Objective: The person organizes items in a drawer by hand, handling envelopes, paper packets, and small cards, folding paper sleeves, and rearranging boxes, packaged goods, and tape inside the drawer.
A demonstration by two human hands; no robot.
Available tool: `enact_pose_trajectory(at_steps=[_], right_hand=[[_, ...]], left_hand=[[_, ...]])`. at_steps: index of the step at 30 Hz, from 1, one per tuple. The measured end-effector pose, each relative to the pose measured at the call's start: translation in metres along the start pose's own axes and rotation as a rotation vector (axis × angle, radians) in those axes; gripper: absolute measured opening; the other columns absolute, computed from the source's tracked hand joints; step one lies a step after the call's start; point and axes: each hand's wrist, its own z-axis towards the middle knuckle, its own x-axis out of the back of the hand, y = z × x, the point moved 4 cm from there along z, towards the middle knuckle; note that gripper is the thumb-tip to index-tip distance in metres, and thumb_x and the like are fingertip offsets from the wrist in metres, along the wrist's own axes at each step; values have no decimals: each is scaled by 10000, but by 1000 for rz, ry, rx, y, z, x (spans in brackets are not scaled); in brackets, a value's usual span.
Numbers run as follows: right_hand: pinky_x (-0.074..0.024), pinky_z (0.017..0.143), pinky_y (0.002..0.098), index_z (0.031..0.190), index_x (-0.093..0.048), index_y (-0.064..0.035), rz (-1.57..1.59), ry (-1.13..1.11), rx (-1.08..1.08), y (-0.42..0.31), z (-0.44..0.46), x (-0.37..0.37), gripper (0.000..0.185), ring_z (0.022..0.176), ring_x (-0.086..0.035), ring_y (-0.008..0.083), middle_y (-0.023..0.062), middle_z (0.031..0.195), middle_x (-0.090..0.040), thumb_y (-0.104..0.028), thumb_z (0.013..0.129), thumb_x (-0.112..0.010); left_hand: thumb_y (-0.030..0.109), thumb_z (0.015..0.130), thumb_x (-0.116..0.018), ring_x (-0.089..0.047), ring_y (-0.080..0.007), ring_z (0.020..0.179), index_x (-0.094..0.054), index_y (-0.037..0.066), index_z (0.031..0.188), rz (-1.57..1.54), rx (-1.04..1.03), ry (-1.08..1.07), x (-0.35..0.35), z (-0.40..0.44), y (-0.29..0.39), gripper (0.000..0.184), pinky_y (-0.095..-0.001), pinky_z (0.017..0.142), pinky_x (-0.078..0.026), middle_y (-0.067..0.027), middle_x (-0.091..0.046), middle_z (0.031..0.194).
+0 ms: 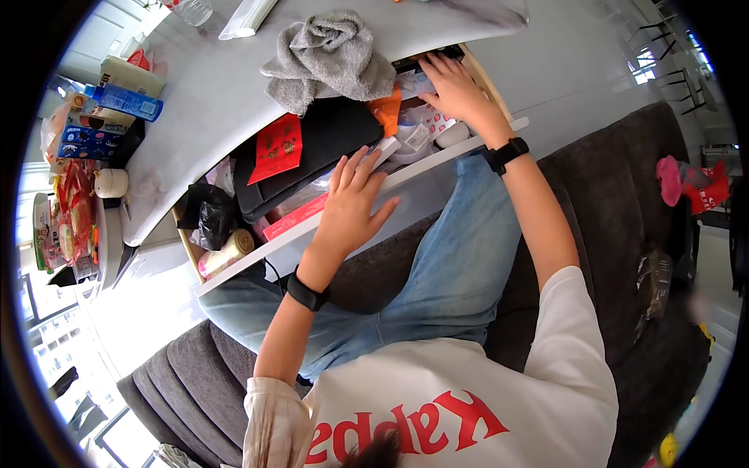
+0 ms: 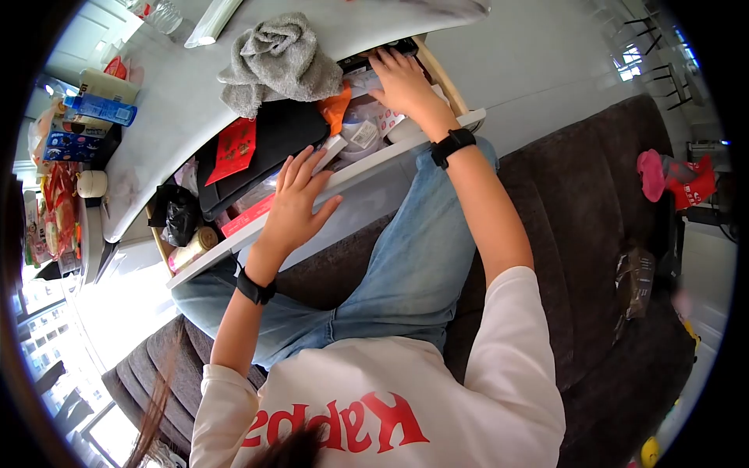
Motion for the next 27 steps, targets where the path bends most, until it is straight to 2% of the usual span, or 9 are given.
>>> enact_pose_trajectory(at_steps=[5, 11, 14, 17, 20, 24, 27], right_hand=[[-257, 1054, 474, 1323, -404, -63, 92, -25, -13, 0, -18, -5, 592, 1265, -350, 323, 146, 1385, -373, -262, 806, -614], [-272, 1052, 456, 1316, -415, -88, 198, -9, 1, 6, -24, -1, 581, 1252, -362, 320, 122, 1384, -375, -231, 793, -624], [-261, 1052, 452, 1295, -436, -93, 173, -9, 12, 14, -10, 3, 571, 1241, -378, 286, 123, 1339, -421, -213, 769, -625], [-282, 1050, 431, 1276, -439, -92, -27, 25, -10, 23, 6, 4, 572, 1223, -383, 328, 128, 1294, -456, -185, 753, -650], [-277, 1050, 432, 1277, -437, -96, -21, -26, 21, 34, 17, -6, 580, 1208, -394, 334, 129, 1260, -483, -179, 747, -656], [-324, 1025, 396, 1287, -432, -98, -74, 26, 66, 38, 14, -8, 553, 1198, -418, 294, 111, 1258, -493, -61, 754, -575], [-347, 1007, 380, 1289, -425, -69, -160, 52, 33, 39, 17, -11, 540, 1194, -425, 272, 103, 1265, -489, -22, 759, -512]], left_hand=[[228, 785, -650, -317, -311, 1285, -580, 16, 1022, -31, 24, 10, -3, -3, -2, 325, -471, 1071, -225, -130, -425, 1322], [203, 785, -642, -319, -314, 1286, -578, 18, 1021, -23, 33, 11, -2, -2, 1, 306, -473, 1068, -231, -131, -432, 1318], [202, 789, -637, -319, -314, 1287, -577, 20, 1017, -6, 28, 6, -2, -2, 1, 299, -471, 1068, -233, -132, -437, 1313], [202, 789, -637, -319, -316, 1286, -575, 20, 1012, 6, 30, -15, -2, 0, 2, 295, -469, 1068, -234, -132, -438, 1311], [198, 784, -644, -321, -318, 1285, -574, 20, 1010, 12, 42, -32, 0, 1, 3, 296, -471, 1065, -237, -134, -435, 1313], [196, 777, -655, -323, -322, 1284, -571, 19, 1013, 19, 43, -30, -1, 3, 4, 306, -475, 1062, -236, -138, -427, 1320], [195, 773, -659, -319, -323, 1288, -564, 8, 1016, 33, 38, -36, -1, 5, 6, 322, -477, 1060, -234, -141, -421, 1325]])
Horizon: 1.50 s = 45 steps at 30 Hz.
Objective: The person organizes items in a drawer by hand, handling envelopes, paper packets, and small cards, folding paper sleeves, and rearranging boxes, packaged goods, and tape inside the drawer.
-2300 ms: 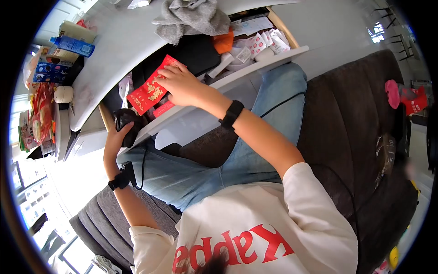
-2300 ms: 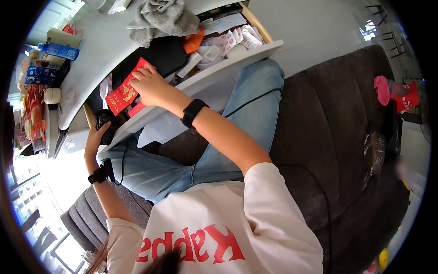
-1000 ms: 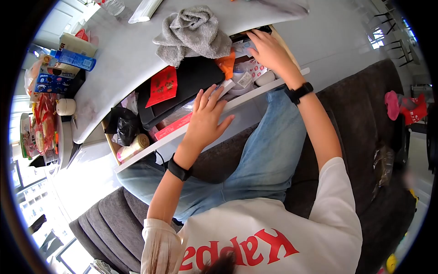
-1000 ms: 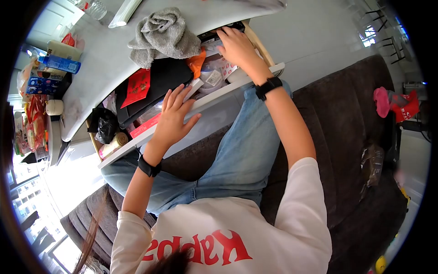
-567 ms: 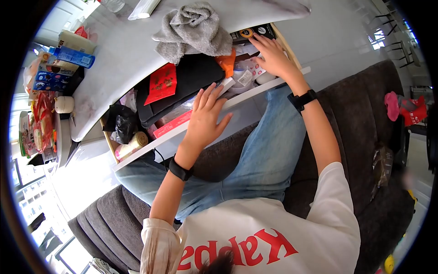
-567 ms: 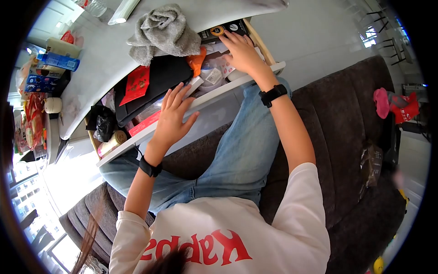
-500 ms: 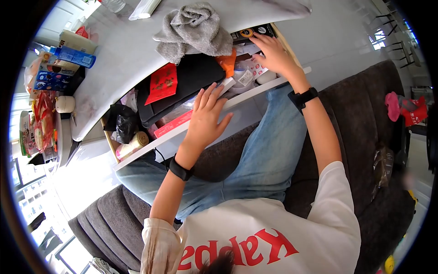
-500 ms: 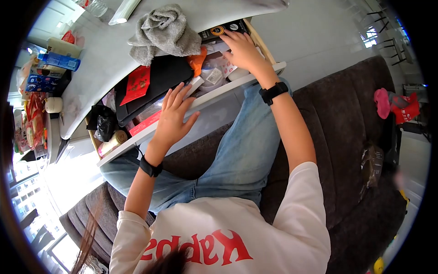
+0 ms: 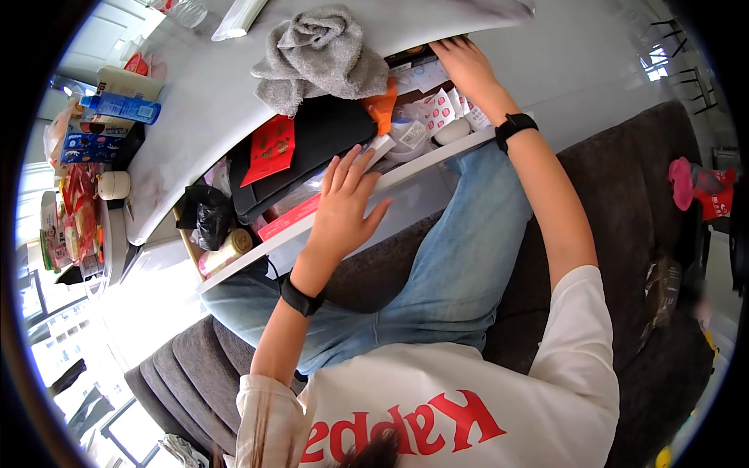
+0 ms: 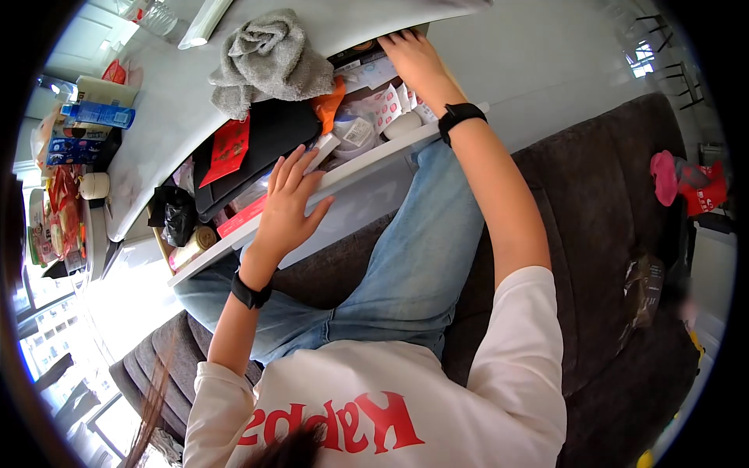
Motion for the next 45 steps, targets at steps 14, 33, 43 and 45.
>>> enact_pose_trajectory(at_steps=[14, 33, 43, 45], right_hand=[[-508, 734, 342, 1059, -581, -86, 14, 273, 119, 12, -5, -6, 291, 897, -593, 222, 46, 918, -631, -163, 782, -623], [-489, 692, 333, 916, -552, -104, 63, 457, 84, 0, -13, 21, 243, 863, -567, 201, 23, 825, -620, -188, 734, -689], [-478, 664, 337, 899, -497, -97, 19, 455, 20, -3, -10, 24, 245, 812, -570, 212, 26, 804, -602, -186, 745, -666], [-472, 648, 345, 883, -475, -90, 25, 439, -18, -1, -8, 22, 236, 748, -584, 223, 35, 763, -603, -188, 756, -649]], left_hand=[[124, 746, -663, -417, -360, 1182, -510, -5, 1099, -59, 91, 15, -13, -4, 1, 405, -416, 960, -358, -151, -400, 1336], [163, 820, -612, -455, -363, 1151, -551, 9, 1090, -197, 56, -195, 15, 14, -7, 316, -408, 962, -369, -165, -445, 1283], [146, 827, -589, -532, -323, 949, -563, 15, 1049, -159, -11, -101, 12, 76, -4, 260, -382, 829, -425, -139, -551, 1050], [156, 837, -577, -529, -326, 993, -556, 14, 1072, -168, 7, -82, 2, 98, -9, 276, -376, 858, -423, -145, -552, 1077]])
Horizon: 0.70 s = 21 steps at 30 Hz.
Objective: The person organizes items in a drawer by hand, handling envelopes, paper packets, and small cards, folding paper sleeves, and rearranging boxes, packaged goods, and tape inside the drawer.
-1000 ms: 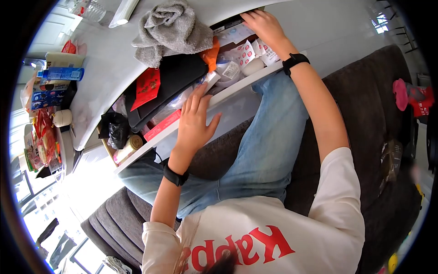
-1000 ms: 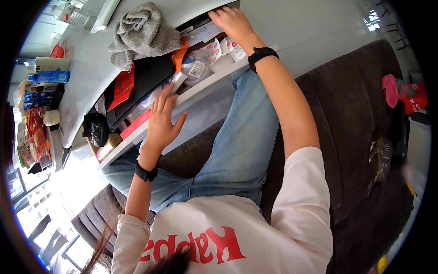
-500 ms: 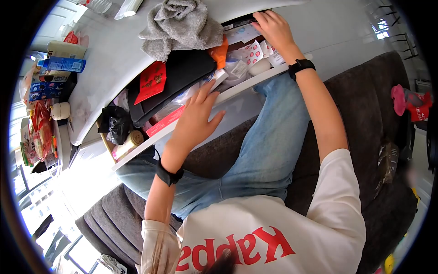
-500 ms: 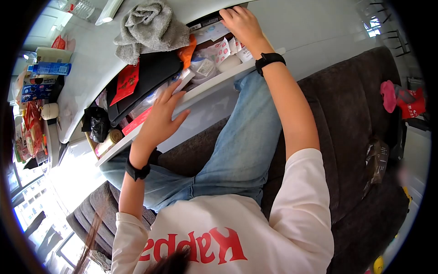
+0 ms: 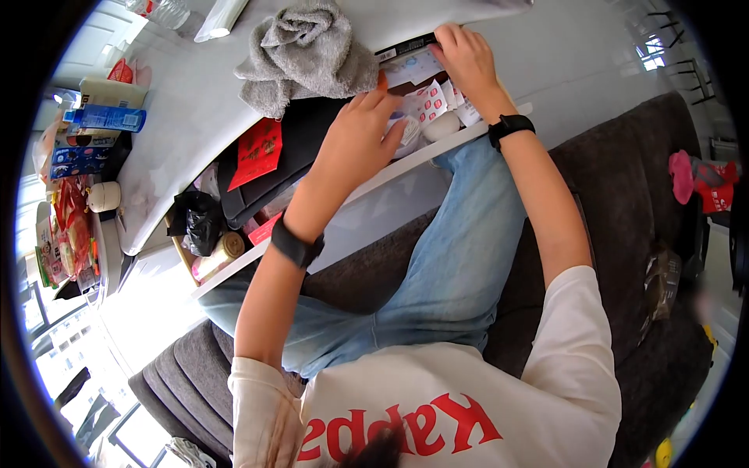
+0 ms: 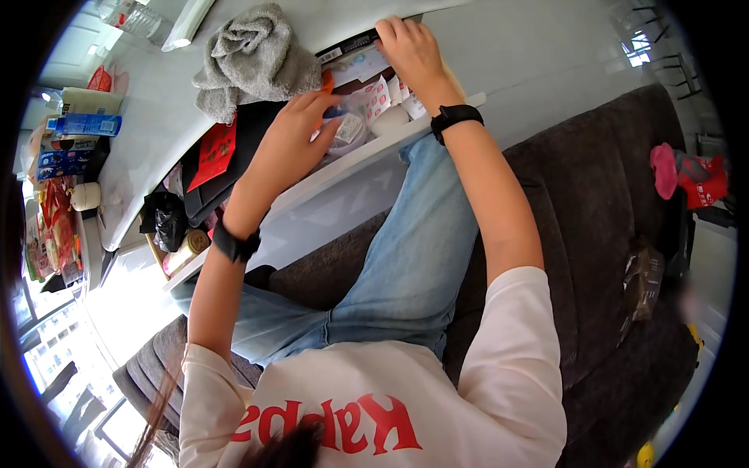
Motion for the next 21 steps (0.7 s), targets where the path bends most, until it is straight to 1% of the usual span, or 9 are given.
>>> enact_pose_trajectory(at_steps=[3, 6, 8, 11, 15, 17, 18, 20, 21], right_hand=[[-462, 619, 379, 875, -456, -79, 53, -47, -71, 3, -3, -8, 228, 656, -594, 261, 68, 692, -606, -176, 768, -633], [-459, 582, 398, 865, -451, -78, 115, -52, -104, 6, -3, -10, 227, 615, -595, 285, 81, 674, -603, -149, 762, -641], [-460, 535, 400, 860, -458, -90, 158, -81, -142, 7, -4, -12, 249, 629, -600, 284, 71, 713, -598, -123, 739, -673], [-470, 619, 405, 846, -465, -72, 347, -152, -284, 6, -6, -5, 185, 686, -603, 300, 84, 707, -624, -113, 757, -622], [-470, 743, 378, 923, -533, -76, 526, -333, -126, -7, -21, 0, 249, 885, -582, 281, 81, 895, -623, -107, 714, -665], [-455, 824, 363, 1015, -556, -73, 597, -349, -59, -17, -18, 12, 358, 991, -549, 286, 88, 1005, -600, -88, 686, -698], [-425, 896, 350, 1078, -555, -79, 587, -408, -43, -17, -21, 7, 447, 1090, -502, 270, 80, 1137, -553, -107, 663, -718], [-427, 898, 348, 1078, -555, -74, 536, -411, -6, -17, -21, -1, 453, 1087, -497, 263, 73, 1145, -537, -105, 656, -715], [-430, 889, 350, 1082, -556, -81, 505, -410, 3, -19, -19, -3, 463, 1061, -504, 256, 56, 1130, -533, -100, 647, -713]], left_hand=[[223, 863, -543, -511, -326, 1069, -527, 18, 1135, 116, -224, 133, -24, 21, -24, 341, -374, 913, -407, -160, -552, 1117], [306, 883, -505, -483, -325, 1129, -495, 24, 1189, 276, -79, 78, -38, 34, -41, 415, -380, 955, -386, -174, -540, 1158], [337, 890, -484, -504, -320, 1095, -492, 36, 1196, 227, -30, 172, -39, 35, -44, 429, -391, 948, -382, -174, -556, 1120], [352, 890, -484, -544, -319, 1016, -492, 46, 1202, 247, 88, 185, -39, 32, -50, 437, -387, 904, -406, -169, -586, 1041], [351, 872, -516, -584, -327, 891, -506, 74, 1200, 40, 365, 64, -18, 25, -50, 429, -373, 813, -452, -153, -613, 928], [351, 863, -528, -586, -335, 893, -510, 87, 1206, 102, 286, 80, -15, 22, -65, 433, -367, 801, -462, -160, -613, 947], [351, 859, -535, -586, -339, 894, -511, 93, 1209, 133, 243, 89, -11, 19, -71, 436, -364, 795, -467, -163, -614, 956], [339, 855, -533, -573, -349, 967, -489, 104, 1247, 194, 129, 154, -8, 14, -76, 459, -363, 856, -446, -196, -596, 1045], [322, 858, -528, -567, -355, 975, -484, 101, 1251, 164, 140, 110, -7, 14, -73, 453, -365, 858, -445, -200, -589, 1059]])
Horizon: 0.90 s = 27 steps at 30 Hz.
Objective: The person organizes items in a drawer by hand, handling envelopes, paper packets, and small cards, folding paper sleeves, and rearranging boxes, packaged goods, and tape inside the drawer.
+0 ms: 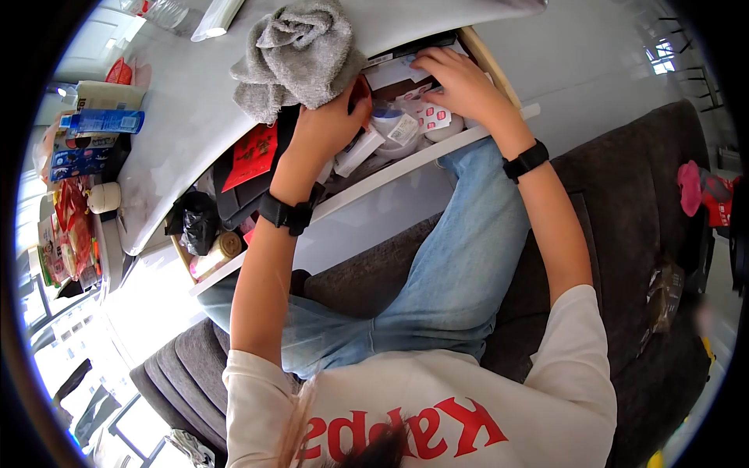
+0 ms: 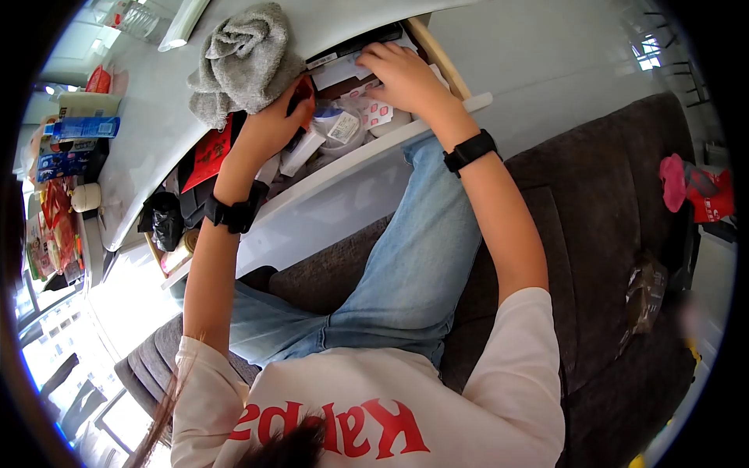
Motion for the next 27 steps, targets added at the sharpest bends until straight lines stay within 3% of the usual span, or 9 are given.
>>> enact_pose_trajectory(at_steps=[4, 7, 11, 14, 17, 20, 27], right_hand=[[-443, 870, 355, 1097, -561, -95, -124, -17, -48, -4, 6, -5, 460, 1035, -512, 244, 40, 1111, -537, -102, 658, -699], [-454, 854, 358, 1102, -566, -102, -121, 18, -42, -4, 2, -4, 429, 1029, -516, 240, 36, 1113, -542, -110, 688, -677], [-459, 854, 364, 1098, -574, -97, -99, 37, -43, -5, 1, -2, 381, 1038, -518, 248, 48, 1124, -556, -117, 725, -652], [-453, 868, 368, 1094, -577, -87, -95, 51, -31, -7, 1, 0, 363, 1057, -516, 262, 66, 1135, -564, -116, 739, -644], [-448, 881, 373, 1094, -575, -76, -87, 67, -4, -10, 0, 2, 353, 1070, -517, 278, 84, 1143, -568, -113, 748, -637], [-460, 856, 367, 1043, -569, -60, -109, 117, 39, -14, -1, 3, 319, 1036, -531, 270, 88, 1104, -579, -86, 733, -640], [-468, 846, 365, 1009, -564, -55, -85, 124, 46, -14, -2, 4, 298, 1018, -545, 270, 95, 1110, -585, -78, 724, -647]], left_hand=[[241, 872, -489, -539, -364, 1019, -481, 109, 1262, -30, 60, -147, -8, -6, 7, 411, -396, 901, -412, -205, -560, 1119], [179, 874, -459, -524, -352, 1045, -485, 139, 1270, 191, -226, 80, -6, -16, 19, 399, -429, 941, -371, -178, -560, 1127], [146, 846, -466, -527, -327, 1030, -595, 126, 1098, 132, -129, -78, -3, -19, 26, 284, -425, 930, -373, -130, -578, 1085], [155, 822, -485, -538, -306, 1009, -627, 99, 976, 123, -44, -58, -1, -21, 28, 216, -426, 896, -397, -100, -594, 1047], [173, 804, -504, -544, -283, 1005, -633, 95, 940, 119, 61, -104, 4, -23, 28, 203, -434, 876, -411, -68, -605, 1022], [185, 798, -510, -542, -261, 1020, -628, 83, 897, 184, 68, 18, 6, -32, 33, 185, -442, 851, -423, -54, -610, 1014], [193, 815, -511, -482, -301, 1151, -585, 88, 942, 257, 52, 68, 7, -55, 38, 181, -505, 936, -374, -71, -572, 1155]])
